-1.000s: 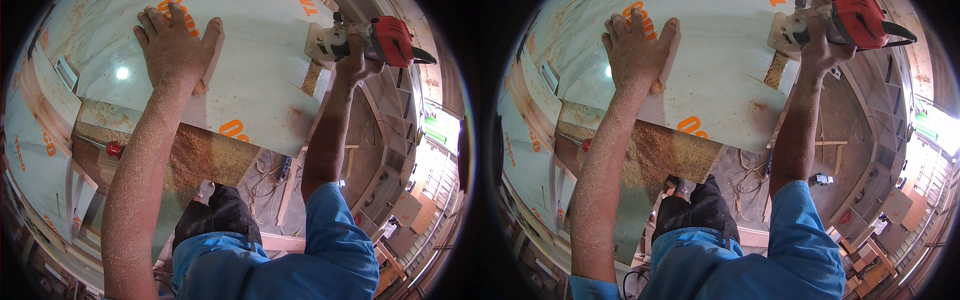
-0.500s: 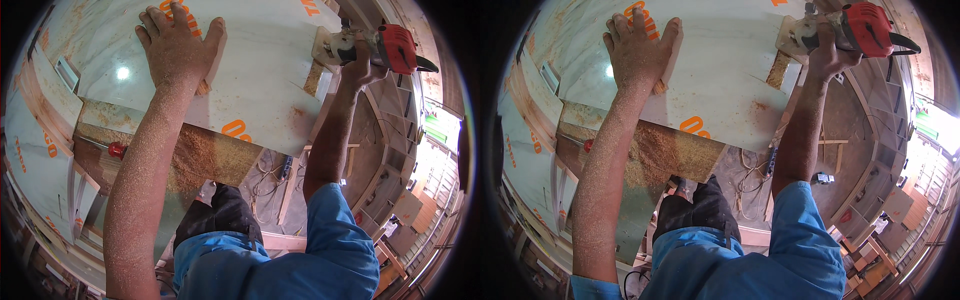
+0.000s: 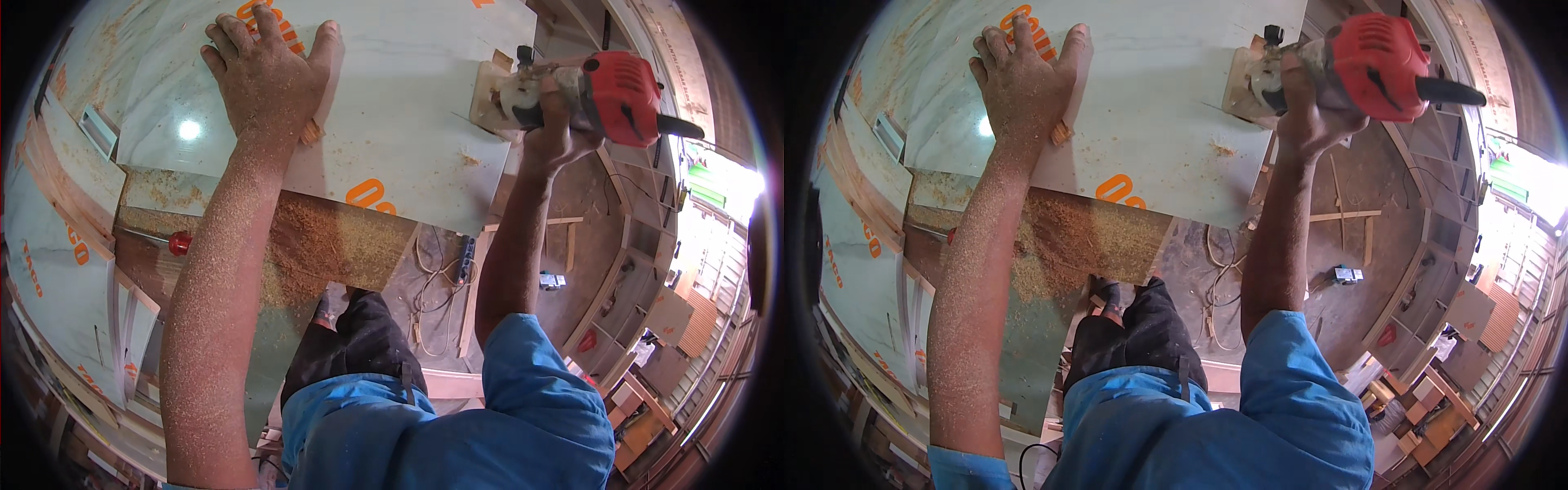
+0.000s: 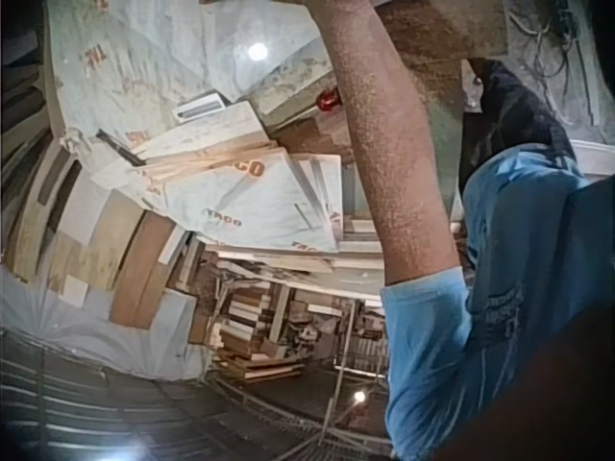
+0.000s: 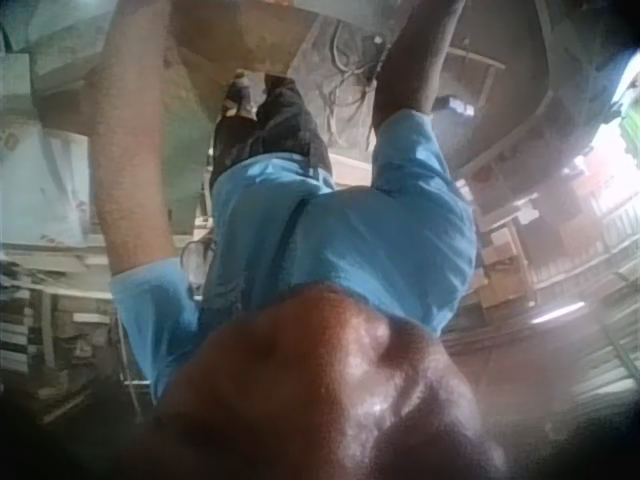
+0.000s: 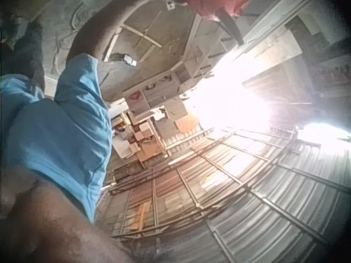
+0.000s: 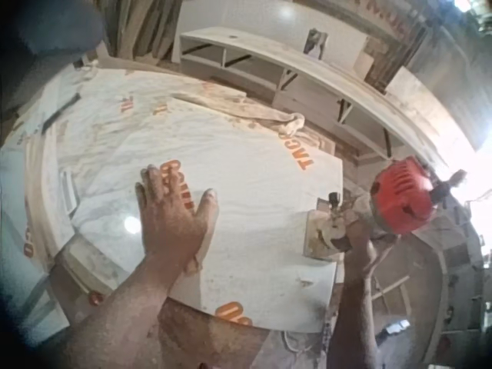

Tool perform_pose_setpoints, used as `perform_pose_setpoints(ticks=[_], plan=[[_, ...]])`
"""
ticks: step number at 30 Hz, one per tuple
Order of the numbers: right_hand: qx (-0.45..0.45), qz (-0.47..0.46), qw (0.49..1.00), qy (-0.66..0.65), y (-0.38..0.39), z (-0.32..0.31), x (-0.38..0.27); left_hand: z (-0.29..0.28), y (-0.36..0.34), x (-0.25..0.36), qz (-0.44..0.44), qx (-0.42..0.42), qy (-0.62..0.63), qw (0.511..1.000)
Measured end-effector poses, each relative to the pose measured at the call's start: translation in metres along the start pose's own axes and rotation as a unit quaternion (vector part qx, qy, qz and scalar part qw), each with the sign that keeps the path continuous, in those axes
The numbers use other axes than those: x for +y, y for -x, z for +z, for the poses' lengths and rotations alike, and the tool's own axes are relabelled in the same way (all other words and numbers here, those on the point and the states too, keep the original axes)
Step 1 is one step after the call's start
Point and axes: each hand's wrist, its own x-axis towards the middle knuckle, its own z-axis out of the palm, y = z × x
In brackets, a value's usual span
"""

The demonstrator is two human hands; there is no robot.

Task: The person uses a hand router to cut a rectangular hole in a white board and then prys out the cut piece with a screwdriver.

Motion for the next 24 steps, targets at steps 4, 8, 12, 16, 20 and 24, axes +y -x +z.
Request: perform_pose_setpoints(ticks=[4,8,12,16,20,24], plan=[[-0.027,0.019,0.999,-0.018,0.018,-0.019,-0.004,-0.044,-0.007,0.031,-0.111,-0.113,0.027,0.987],[-0.001,0.056,0.998,-0.04,0.03,-0.013,-0.022,-0.046,-0.005,0.032,-0.105,-0.097,0.028,0.989],[-0.022,0.057,0.998,-0.023,0.031,-0.018,-0.019,-0.052,-0.009,0.035,-0.111,-0.113,0.03,0.987],[-0.006,0.051,0.998,-0.036,0.029,-0.011,-0.012,-0.049,-0.008,0.032,-0.111,-0.107,0.045,0.987],[-0.008,-0.002,1.0,-0.024,0.007,0.006,0.013,-0.038,-0.001,0.02,-0.095,-0.087,0.068,0.989],[-0.002,-0.058,0.998,-0.012,-0.04,0.008,0.052,-0.026,-0.005,0.018,-0.075,-0.078,0.074,0.991]])
